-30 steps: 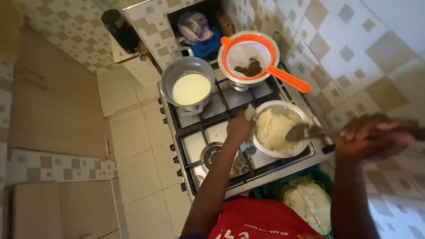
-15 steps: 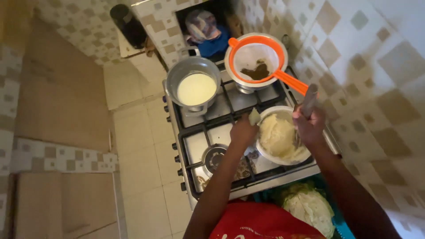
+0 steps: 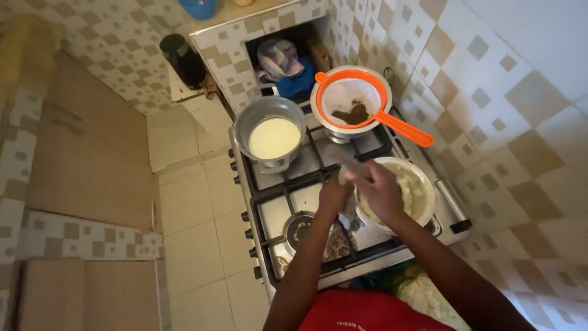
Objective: Stirring and kneading maize meal (ugali) in a pot on a gas stove using a wooden spoon, then handling it at a sink.
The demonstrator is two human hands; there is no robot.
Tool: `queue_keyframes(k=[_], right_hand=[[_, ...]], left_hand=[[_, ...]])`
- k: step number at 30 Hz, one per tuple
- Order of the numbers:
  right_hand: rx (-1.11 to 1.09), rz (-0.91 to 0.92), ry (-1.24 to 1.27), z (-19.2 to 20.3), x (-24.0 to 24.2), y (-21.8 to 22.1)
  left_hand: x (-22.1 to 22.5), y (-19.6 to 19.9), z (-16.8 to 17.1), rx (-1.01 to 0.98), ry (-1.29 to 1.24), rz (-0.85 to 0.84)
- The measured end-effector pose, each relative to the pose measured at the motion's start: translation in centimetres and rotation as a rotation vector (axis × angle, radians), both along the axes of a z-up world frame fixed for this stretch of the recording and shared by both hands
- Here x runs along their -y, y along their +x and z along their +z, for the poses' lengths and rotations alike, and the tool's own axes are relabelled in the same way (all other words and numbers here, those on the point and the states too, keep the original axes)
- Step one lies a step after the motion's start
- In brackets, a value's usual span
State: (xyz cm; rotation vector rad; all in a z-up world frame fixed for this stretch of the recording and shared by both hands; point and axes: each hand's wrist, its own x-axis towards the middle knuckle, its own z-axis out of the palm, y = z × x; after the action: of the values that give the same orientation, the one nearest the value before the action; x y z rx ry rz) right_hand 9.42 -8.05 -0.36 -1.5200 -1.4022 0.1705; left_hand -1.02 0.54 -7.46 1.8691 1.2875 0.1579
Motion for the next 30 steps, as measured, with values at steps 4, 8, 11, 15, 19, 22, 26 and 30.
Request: queue_keyframes(k=[4, 8, 11, 15, 19, 22, 26, 30], right_hand=[[-0.117, -0.417, -0.008, -0.7, 0.2, 5.5], [-0.802, -0.677, -0.013, 6.9, 2.9, 7.8], [-0.799, 0.365, 0.527, 8.2, 5.1, 11.2], [-0.955, -0.06, 0.522, 12.5, 6.1, 6.3], [-0.958, 0.384, 0.582, 9.2, 4.9, 6.6], [-1.002, 0.307, 0.494, 8.8, 4.3, 4.7], [-1.224, 0.321, 0.407, 4.8, 2.9, 6.0], [-1.008, 0.354, 0.512, 8.4, 4.2, 6.0]], left_hand=[[0.0, -0.8, -0.1, 0.085, -0.091, 0.089], [0.9, -1.2, 2.5, 0.143, -0.209, 0.18], [0.6, -0.2, -0.1, 0.08, -0.083, 0.128], [0.8, -1.0, 0.8, 0.135, -0.138, 0.131], [1.3, -1.4, 3.2, 0.097, -0.185, 0.116], [1.1, -1.5, 3.6, 0.094, -0.186, 0.088], [0.0, -1.4, 2.6, 0.083, -0.178, 0.057], [-0.4, -2.7, 2.0, 0.074, -0.131, 0.001]])
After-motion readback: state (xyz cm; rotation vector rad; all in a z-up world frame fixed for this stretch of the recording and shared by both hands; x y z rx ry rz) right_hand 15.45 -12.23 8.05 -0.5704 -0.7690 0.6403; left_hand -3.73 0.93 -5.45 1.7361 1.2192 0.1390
